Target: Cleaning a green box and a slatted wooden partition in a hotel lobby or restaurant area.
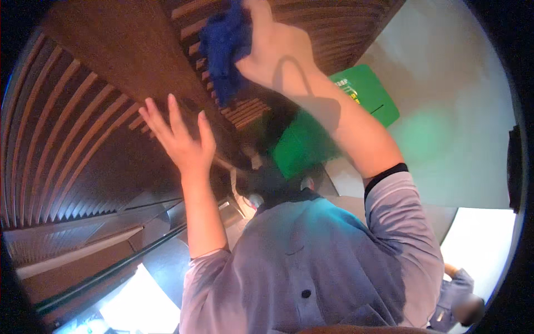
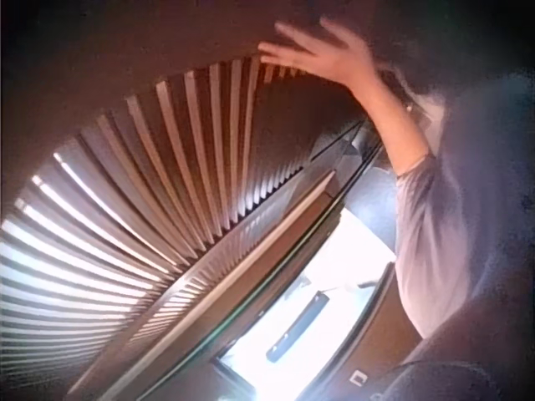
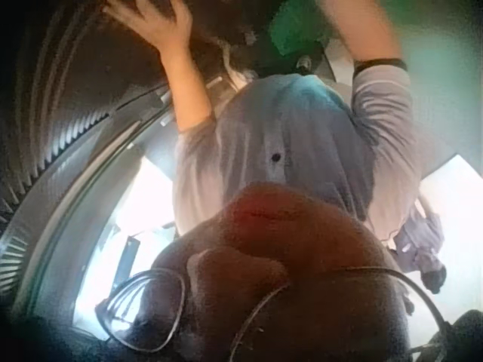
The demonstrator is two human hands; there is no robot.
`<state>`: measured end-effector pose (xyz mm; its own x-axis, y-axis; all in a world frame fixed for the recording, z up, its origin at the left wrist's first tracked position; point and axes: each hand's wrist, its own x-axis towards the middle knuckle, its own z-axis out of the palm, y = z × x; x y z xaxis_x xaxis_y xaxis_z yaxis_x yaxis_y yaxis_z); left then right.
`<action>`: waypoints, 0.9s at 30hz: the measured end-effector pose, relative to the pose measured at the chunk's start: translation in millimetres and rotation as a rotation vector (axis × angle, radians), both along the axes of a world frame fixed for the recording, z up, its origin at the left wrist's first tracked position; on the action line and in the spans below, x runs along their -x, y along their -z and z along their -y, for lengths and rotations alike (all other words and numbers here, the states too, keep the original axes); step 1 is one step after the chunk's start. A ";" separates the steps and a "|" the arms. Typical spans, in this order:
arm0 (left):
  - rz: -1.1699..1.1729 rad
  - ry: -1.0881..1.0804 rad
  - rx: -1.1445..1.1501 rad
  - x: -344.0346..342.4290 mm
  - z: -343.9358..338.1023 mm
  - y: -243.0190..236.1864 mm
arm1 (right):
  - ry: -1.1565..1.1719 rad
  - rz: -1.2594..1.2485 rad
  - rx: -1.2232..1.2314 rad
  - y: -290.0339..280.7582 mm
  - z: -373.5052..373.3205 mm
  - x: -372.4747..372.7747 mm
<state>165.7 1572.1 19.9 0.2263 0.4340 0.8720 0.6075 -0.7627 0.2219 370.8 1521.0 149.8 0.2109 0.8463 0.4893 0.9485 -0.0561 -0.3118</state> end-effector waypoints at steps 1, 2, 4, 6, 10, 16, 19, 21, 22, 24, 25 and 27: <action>0.001 0.017 0.031 6.6 -2.5 -2.1 | -0.147 -0.026 -0.019 -12.8 -0.5 8.7; -0.021 0.011 0.050 11.3 -0.4 -5.5 | -0.296 -0.053 -0.039 -23.1 -1.9 17.9; 0.015 0.055 0.081 24.0 6.7 -6.5 | -0.321 0.074 -0.279 -38.0 -7.7 36.2; 0.069 0.124 0.147 31.5 19.5 -5.2 | -0.392 0.248 -0.685 -53.3 -15.5 39.7; 0.183 0.061 0.270 24.9 33.7 4.2 | -0.391 0.308 -0.873 -46.1 -37.9 55.5; 0.158 0.008 0.153 28.6 28.9 14.3 | -0.507 0.369 -0.782 70.1 -31.8 54.6; 0.130 -0.007 0.120 29.2 29.1 12.6 | -0.662 0.373 -0.648 74.3 -29.1 36.8; 0.104 -0.044 0.017 28.3 28.2 6.5 | -0.676 0.589 -0.751 54.2 -40.8 10.2; 0.110 -0.038 0.013 27.6 25.9 -0.5 | -0.647 0.588 -0.832 29.9 -36.4 4.3; 0.082 0.036 -0.056 23.8 17.2 -22.3 | -0.536 0.630 -0.900 -7.3 -35.7 -2.5; 0.079 0.043 -0.067 26.4 7.7 -38.5 | -0.482 0.697 -0.926 -29.5 -39.9 0.2; 0.039 -0.038 -0.139 24.8 -1.5 -54.7 | -0.459 0.633 -0.905 -71.1 -31.7 20.8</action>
